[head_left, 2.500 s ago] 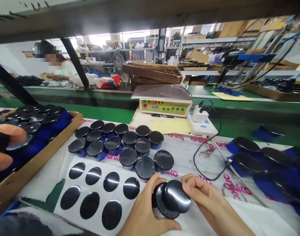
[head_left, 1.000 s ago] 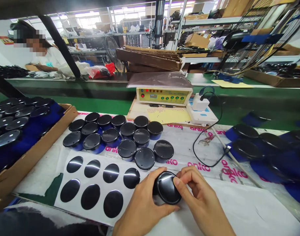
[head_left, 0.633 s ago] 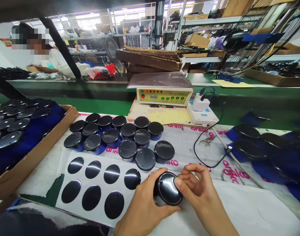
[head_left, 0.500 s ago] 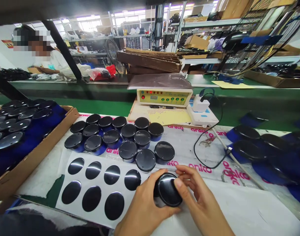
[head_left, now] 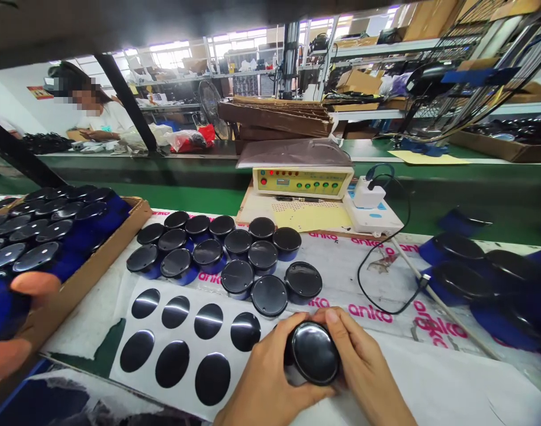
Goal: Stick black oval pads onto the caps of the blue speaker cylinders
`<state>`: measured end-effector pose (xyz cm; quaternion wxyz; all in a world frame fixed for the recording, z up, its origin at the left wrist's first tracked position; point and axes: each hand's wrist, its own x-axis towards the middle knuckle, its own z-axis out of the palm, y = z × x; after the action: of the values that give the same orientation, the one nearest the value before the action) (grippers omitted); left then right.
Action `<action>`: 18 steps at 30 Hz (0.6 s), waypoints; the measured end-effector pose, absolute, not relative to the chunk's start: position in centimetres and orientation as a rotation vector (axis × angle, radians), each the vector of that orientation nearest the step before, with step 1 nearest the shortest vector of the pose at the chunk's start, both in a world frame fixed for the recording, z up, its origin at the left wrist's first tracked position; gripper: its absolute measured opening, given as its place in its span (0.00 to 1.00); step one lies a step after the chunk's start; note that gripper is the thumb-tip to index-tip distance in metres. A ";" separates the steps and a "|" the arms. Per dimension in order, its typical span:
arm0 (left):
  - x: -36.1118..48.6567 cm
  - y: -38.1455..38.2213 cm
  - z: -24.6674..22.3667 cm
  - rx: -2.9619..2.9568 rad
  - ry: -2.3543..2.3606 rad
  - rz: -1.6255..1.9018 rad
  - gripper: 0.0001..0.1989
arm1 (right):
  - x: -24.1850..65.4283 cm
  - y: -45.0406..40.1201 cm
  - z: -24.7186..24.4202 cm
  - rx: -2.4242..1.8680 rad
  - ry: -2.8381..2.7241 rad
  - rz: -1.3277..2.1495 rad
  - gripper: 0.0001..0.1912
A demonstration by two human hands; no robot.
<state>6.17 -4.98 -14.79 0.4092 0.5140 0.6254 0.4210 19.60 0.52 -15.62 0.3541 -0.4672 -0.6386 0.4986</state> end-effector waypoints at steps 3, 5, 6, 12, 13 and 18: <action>6.0 -5.0 -14.9 1.328 1.524 1.045 0.36 | 19.5 -0.2 -14.8 -1.266 -1.746 1.191 0.15; 5.9 -5.0 -14.9 1.366 1.490 1.047 0.36 | 19.3 -0.7 -14.3 -1.303 -1.818 1.125 0.17; 5.9 -5.0 -14.9 1.374 1.482 1.050 0.35 | 19.1 -0.8 -14.2 -1.303 -1.842 1.111 0.17; 6.1 -5.4 -15.6 1.220 1.515 1.049 0.46 | 20.0 -0.5 -14.7 -1.171 -1.814 1.203 0.15; 6.0 -5.6 -15.8 1.206 1.515 1.039 0.48 | 20.5 -0.4 -14.6 -1.201 -1.757 1.260 0.16; 5.6 -6.4 -16.2 1.173 1.507 1.132 0.40 | 23.5 2.7 -12.5 -1.384 -1.543 1.220 0.25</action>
<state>5.58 -6.43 -16.18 0.4445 0.4732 0.6081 0.4569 23.48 2.67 -12.51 0.3598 -0.5366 -0.5987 0.4734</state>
